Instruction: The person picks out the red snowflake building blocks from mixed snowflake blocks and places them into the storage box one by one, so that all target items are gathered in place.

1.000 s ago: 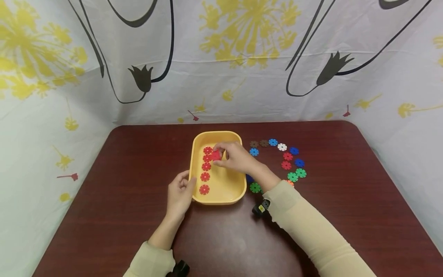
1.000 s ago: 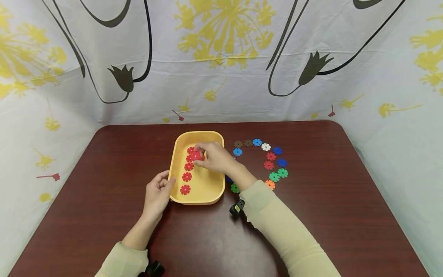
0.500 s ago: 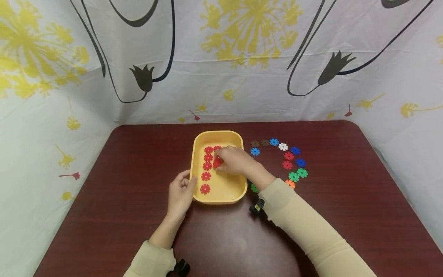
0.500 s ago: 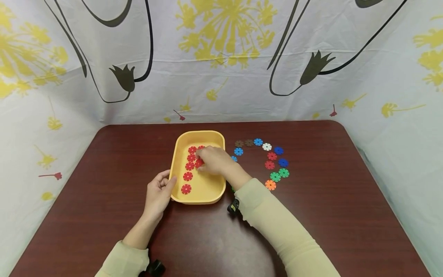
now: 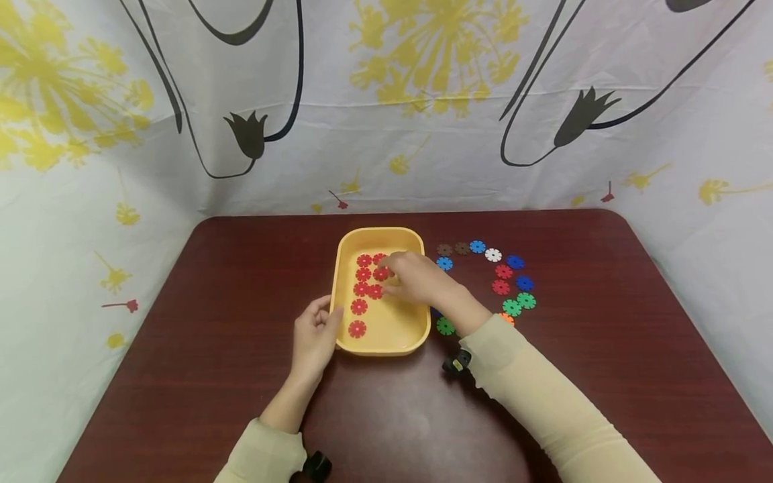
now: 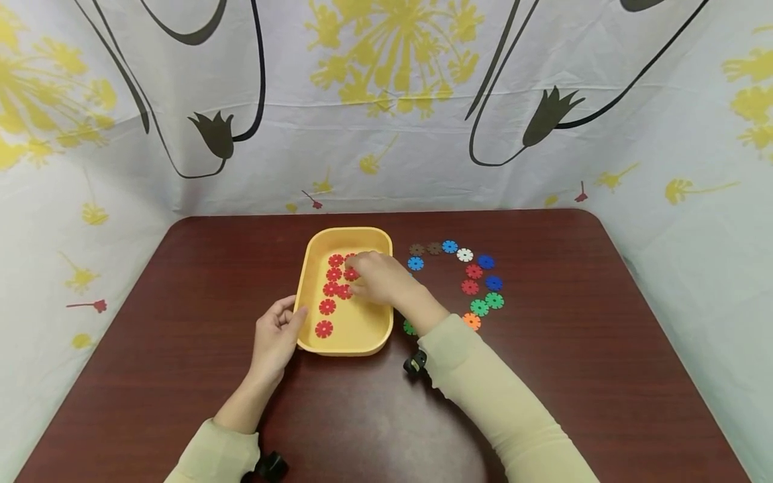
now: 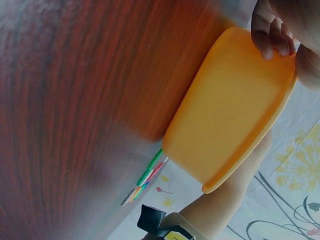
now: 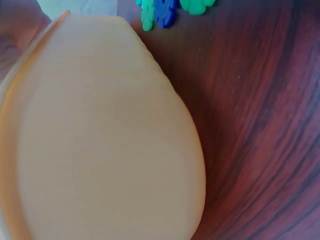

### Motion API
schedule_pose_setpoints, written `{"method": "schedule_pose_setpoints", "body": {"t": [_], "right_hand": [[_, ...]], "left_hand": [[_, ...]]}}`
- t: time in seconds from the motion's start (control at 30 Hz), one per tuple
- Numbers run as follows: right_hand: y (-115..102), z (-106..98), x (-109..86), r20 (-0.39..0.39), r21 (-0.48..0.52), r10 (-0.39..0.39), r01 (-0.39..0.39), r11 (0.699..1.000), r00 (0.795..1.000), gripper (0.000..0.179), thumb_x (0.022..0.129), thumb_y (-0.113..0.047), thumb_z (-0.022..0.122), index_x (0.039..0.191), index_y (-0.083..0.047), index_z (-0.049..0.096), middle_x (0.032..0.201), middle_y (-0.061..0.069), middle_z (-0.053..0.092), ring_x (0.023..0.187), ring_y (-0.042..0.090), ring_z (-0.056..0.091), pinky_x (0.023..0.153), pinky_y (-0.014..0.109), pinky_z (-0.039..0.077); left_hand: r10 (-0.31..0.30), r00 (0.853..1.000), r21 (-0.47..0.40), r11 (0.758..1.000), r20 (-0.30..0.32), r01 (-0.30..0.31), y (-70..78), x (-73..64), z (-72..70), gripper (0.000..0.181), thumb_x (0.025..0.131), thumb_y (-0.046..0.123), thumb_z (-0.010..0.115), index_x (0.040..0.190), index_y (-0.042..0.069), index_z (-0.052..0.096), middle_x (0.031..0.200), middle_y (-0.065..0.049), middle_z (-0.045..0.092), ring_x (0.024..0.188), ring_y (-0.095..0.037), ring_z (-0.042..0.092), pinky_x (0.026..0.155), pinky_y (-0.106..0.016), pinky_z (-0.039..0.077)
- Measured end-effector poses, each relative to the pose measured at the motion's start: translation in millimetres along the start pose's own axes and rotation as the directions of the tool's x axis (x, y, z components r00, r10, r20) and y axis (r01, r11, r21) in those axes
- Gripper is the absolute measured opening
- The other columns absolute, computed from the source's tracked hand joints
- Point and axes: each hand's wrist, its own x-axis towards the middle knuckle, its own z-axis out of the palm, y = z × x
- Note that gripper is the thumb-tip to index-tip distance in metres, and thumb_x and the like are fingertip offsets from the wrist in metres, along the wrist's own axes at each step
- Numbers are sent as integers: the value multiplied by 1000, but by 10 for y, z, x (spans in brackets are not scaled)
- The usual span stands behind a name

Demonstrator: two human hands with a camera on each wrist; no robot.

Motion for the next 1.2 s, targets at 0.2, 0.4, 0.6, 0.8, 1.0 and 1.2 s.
{"method": "schedule_pose_setpoints", "body": {"t": [0.2, 0.4, 0.6, 0.8, 1.0, 1.2], "right_hand": [[-87, 36, 18, 55, 80, -93, 88, 993, 994, 31, 97, -9, 68, 127, -2, 66, 103, 7, 73, 93, 19, 69, 83, 32, 56], [-176, 87, 47, 193, 127, -67, 43, 991, 979, 46, 98, -6, 62, 143, -1, 53, 104, 8, 70, 93, 18, 64, 86, 31, 54], [-140, 41, 49, 136, 143, -49, 30, 989, 990, 37, 98, -7, 63, 135, 0, 60, 105, 9, 70, 94, 19, 65, 87, 33, 53], [-11, -74, -46, -110, 364, -81, 115, 924, 991, 26, 99, -6, 62, 124, 1, 64, 112, 13, 70, 104, 23, 67, 92, 39, 55], [135, -153, -216, -317, 473, 41, 121, 873, 948, 18, 98, -4, 63, 116, -2, 67, 102, 8, 71, 93, 20, 68, 78, 34, 57], [352, -201, -382, -403, 542, 134, 118, 832, 905, 16, 100, -7, 63, 115, -1, 66, 96, 15, 69, 80, 31, 66, 63, 29, 53]], "left_hand": [[-1, 1000, 6, 1000, 0, 1, 4, -1, 1, 36, 98, 14, 65, 132, 2, 62, 71, -8, 56, 49, -10, 49, 44, -22, 44], [-6, 1000, 7, 1000, 10, 6, -6, -10, -3, 37, 98, 15, 65, 133, 2, 61, 70, -6, 55, 49, -11, 49, 45, -23, 45], [-4, 1000, 4, 1000, 8, 4, 2, -5, -7, 38, 98, 14, 65, 133, 1, 60, 70, -6, 55, 48, -11, 49, 45, -22, 45], [-10, 1000, 5, 1000, 7, 10, 13, -8, -5, 37, 98, 14, 65, 133, 2, 61, 72, -10, 56, 49, -12, 51, 45, -25, 48], [-15, 1000, 1, 1000, 9, 15, 6, -12, -3, 37, 98, 14, 65, 133, 2, 61, 71, -8, 56, 49, -12, 51, 45, -24, 47], [-3, 1000, 10, 1000, 0, 3, 9, -2, -3, 37, 99, 14, 65, 133, 2, 61, 71, -10, 56, 49, -13, 50, 44, -23, 46]]}}
